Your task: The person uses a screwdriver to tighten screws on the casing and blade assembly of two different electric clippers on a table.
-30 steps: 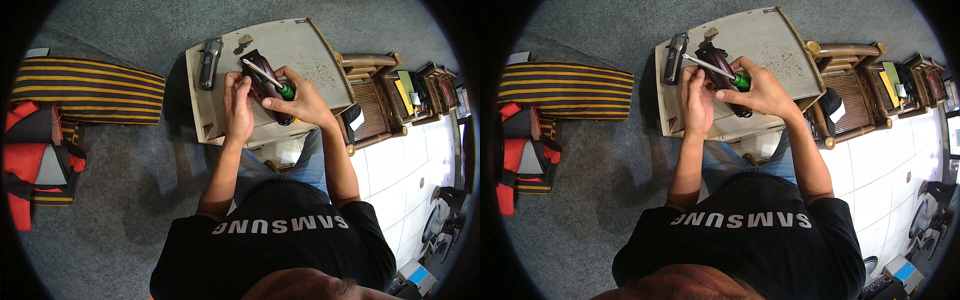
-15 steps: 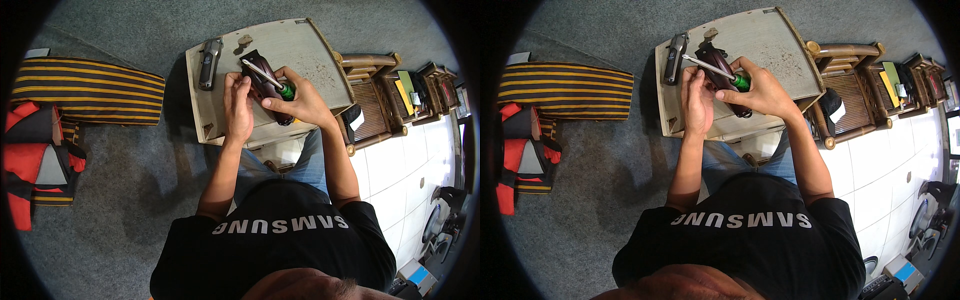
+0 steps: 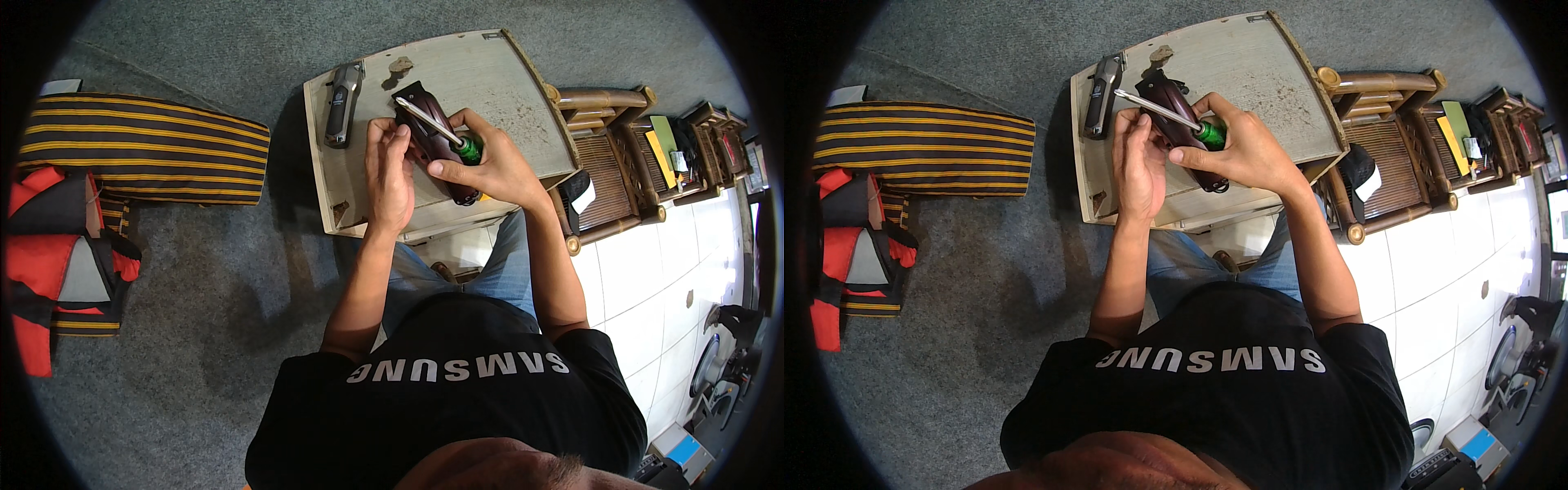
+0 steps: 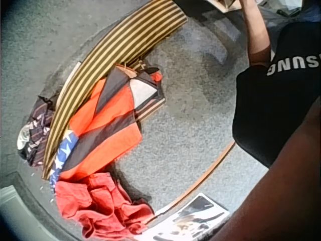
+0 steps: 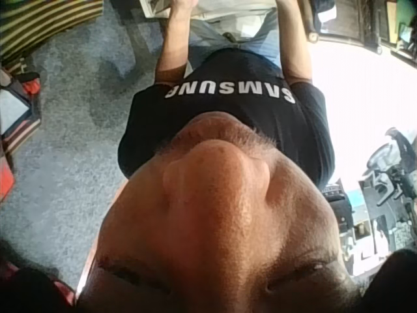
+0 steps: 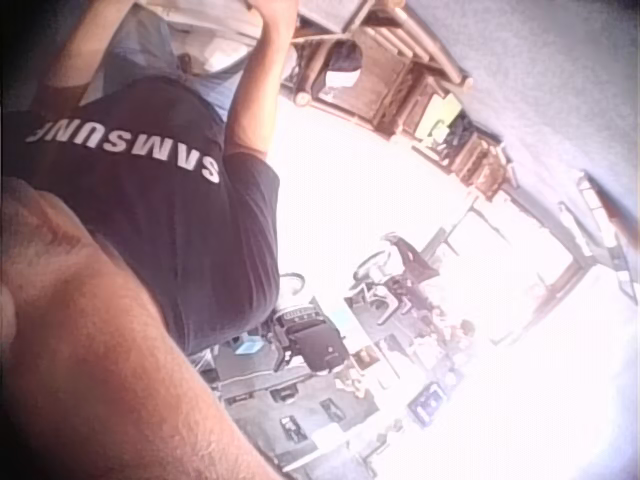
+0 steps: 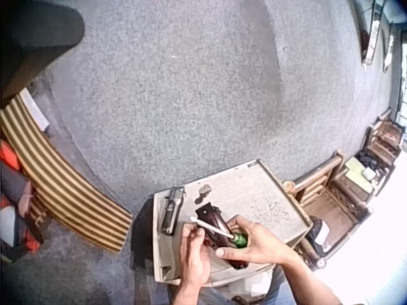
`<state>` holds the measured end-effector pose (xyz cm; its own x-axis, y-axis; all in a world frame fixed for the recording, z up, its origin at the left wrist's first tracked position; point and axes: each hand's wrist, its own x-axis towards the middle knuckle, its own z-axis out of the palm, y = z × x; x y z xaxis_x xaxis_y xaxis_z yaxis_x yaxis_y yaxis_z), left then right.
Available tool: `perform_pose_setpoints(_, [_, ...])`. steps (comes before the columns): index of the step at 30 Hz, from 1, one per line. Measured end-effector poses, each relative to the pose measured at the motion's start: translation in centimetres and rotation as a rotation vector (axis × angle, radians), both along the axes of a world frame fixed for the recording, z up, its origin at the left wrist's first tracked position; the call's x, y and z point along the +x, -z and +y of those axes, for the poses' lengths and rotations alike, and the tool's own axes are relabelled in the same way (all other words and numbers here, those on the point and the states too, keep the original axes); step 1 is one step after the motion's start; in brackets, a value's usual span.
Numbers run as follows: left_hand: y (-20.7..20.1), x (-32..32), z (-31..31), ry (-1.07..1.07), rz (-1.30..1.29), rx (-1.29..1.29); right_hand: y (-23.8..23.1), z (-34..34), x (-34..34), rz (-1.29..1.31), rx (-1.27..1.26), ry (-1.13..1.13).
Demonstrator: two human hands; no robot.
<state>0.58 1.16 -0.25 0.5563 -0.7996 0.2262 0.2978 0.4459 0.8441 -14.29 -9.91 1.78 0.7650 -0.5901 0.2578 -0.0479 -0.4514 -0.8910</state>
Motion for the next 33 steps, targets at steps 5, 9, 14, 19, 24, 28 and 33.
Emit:
perform_pose_setpoints(5, [-0.12,-0.04,0.06,-0.007,-0.008,0.004,-0.08,0.03,-0.01,0.01,0.005,-0.001])
perform_pose_setpoints(9, [0.0,0.03,0.04,-0.005,-0.008,0.002,-0.49,0.0,-0.17,0.069,0.033,-0.017])
perform_pose_setpoints(14, [-0.11,-0.07,0.02,0.004,-0.005,0.0,-0.21,-0.03,-0.13,0.048,0.035,-0.013])
perform_pose_setpoints(19, [-0.09,-0.05,-0.01,-0.007,-0.001,0.0,-0.46,0.01,-0.16,0.065,0.041,-0.017])
perform_pose_setpoints(24, [-0.12,-0.07,0.01,-0.007,-0.014,0.005,0.16,0.04,0.06,-0.024,-0.022,0.012])
perform_pose_setpoints(28, [-0.02,0.02,0.05,-0.009,-0.016,0.0,-0.39,0.08,-0.06,0.045,0.027,-0.011])
perform_pose_setpoints(33, [-0.13,-0.07,0.01,-0.009,-0.015,0.0,-0.43,0.06,-0.13,0.039,0.019,-0.011])
